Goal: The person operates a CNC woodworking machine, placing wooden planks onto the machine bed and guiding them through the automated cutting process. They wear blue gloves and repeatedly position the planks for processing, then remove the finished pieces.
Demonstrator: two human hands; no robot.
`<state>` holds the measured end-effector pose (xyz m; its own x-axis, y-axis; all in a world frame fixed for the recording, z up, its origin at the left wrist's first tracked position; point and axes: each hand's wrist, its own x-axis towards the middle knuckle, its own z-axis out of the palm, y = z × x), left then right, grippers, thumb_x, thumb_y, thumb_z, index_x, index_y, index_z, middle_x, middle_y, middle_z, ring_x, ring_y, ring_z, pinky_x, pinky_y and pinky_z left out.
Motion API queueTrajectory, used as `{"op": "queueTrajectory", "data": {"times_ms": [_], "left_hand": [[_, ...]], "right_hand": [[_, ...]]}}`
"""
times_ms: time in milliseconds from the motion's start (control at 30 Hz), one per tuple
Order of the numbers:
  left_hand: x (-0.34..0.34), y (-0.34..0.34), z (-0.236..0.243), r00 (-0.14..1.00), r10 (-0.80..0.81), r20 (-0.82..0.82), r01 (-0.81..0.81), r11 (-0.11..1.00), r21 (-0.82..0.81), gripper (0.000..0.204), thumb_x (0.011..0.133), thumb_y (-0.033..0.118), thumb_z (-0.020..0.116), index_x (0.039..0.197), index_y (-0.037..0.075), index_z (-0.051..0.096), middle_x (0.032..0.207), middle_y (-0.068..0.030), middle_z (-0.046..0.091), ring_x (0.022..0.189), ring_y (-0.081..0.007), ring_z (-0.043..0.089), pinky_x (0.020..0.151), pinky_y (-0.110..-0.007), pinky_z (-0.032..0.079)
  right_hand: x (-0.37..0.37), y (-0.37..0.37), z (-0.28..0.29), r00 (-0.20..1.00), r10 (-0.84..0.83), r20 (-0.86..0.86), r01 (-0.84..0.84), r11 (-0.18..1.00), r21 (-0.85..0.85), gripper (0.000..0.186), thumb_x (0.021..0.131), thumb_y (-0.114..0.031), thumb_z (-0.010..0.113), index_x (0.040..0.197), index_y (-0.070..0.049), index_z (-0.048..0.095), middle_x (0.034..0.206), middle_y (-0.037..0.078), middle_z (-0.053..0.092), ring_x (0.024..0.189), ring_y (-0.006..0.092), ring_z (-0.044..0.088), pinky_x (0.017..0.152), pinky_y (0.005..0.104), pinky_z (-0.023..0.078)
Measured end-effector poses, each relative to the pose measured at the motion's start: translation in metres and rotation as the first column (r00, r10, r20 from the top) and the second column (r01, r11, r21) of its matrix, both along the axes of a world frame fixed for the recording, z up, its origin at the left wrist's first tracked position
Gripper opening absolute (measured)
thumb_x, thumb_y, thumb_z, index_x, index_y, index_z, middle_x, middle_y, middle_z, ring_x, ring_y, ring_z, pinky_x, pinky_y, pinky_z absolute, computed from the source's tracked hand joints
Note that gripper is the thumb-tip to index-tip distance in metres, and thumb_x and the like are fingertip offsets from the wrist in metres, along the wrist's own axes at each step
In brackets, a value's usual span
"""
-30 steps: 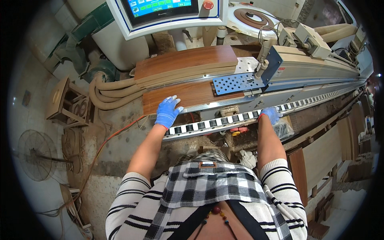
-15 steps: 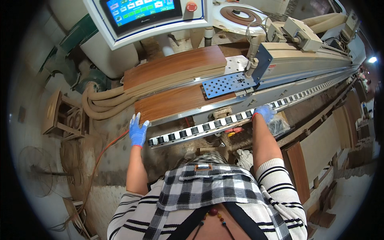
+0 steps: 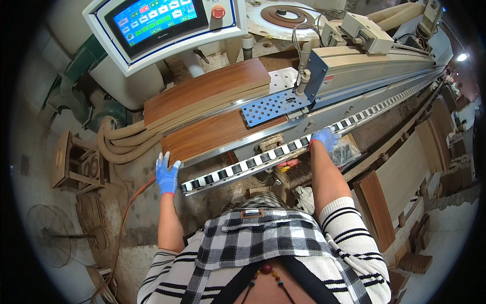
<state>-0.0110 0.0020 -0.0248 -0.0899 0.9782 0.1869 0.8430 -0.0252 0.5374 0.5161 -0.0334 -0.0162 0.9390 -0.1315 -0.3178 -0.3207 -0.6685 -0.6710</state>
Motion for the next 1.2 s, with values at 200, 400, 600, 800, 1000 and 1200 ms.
{"op": "queueTrajectory", "data": {"times_ms": [200,400,600,800,1000,1200], "left_hand": [[0.009,0.002,0.0,0.998,-0.033,-0.06,0.034,0.999,0.016,0.056,0.08,0.036,0.069,0.13,0.016,0.055,0.143,-0.015,0.041,0.132,-0.0355,0.036,0.109,-0.043,0.027],[0.043,0.002,0.011,0.981,-0.044,-0.188,0.032,0.997,-0.067,0.058,0.081,0.046,0.065,0.132,0.021,0.054,0.145,-0.0139,0.039,0.136,-0.0326,0.029,0.113,-0.049,0.013],[0.057,0.002,0.012,0.974,-0.027,-0.223,0.009,0.997,-0.081,0.057,0.081,0.049,0.064,0.131,0.024,0.054,0.145,-0.0129,0.039,0.137,-0.0317,0.028,0.113,-0.049,0.01],[0.072,0.002,0.013,0.968,-0.049,-0.247,0.032,0.997,-0.074,0.057,0.081,0.051,0.062,0.13,0.023,0.054,0.144,-0.0124,0.041,0.137,-0.0306,0.029,0.113,-0.051,0.006],[0.124,0.004,0.009,0.934,-0.086,-0.347,0.102,0.994,0.027,0.055,0.082,0.051,0.06,0.129,0.021,0.055,0.139,-0.0151,0.045,0.134,-0.0311,0.033,0.112,-0.053,0.009],[0.171,0.009,0.01,0.905,-0.159,-0.395,0.212,0.973,0.094,0.054,0.083,0.051,0.058,0.126,0.018,0.057,0.136,-0.0215,0.047,0.131,-0.0377,0.035,0.112,-0.052,0.012]], "right_hand": [[-0.003,0.001,0.005,0.999,-0.034,-0.011,0.034,0.999,0.018,0.062,0.096,-0.046,0.034,0.144,-0.007,0.028,0.141,0.018,0.04,0.126,0.0342,0.044,0.101,0.0461,0.039],[-0.008,0.001,0.012,0.999,-0.042,-0.022,0.043,0.998,0.035,0.062,0.097,-0.047,0.031,0.144,-0.007,0.028,0.141,0.018,0.04,0.126,0.035,0.043,0.101,0.0476,0.038],[-0.003,0.002,-0.001,1.0,-0.021,0.02,0.021,1.0,-0.007,0.062,0.097,-0.047,0.03,0.145,-0.008,0.026,0.14,0.018,0.041,0.124,0.0358,0.045,0.1,0.0476,0.039],[0.004,0.007,-0.017,0.998,-0.047,0.046,0.05,0.997,-0.053,0.062,0.097,-0.046,0.031,0.145,-0.008,0.026,0.134,0.018,0.045,0.119,0.0362,0.048,0.096,0.0463,0.042],[0.006,0.005,-0.017,0.999,-0.043,0.025,0.044,0.998,-0.043,0.063,0.097,-0.048,0.03,0.146,-0.009,0.023,0.136,0.018,0.044,0.119,0.0362,0.048,0.095,0.0455,0.043],[0.0,0.002,0.001,0.999,0.021,-0.046,-0.023,0.999,-0.028,0.065,0.096,-0.048,0.031,0.146,-0.007,0.022,0.134,0.02,0.045,0.113,0.0369,0.054,0.092,0.0455,0.046]]}}
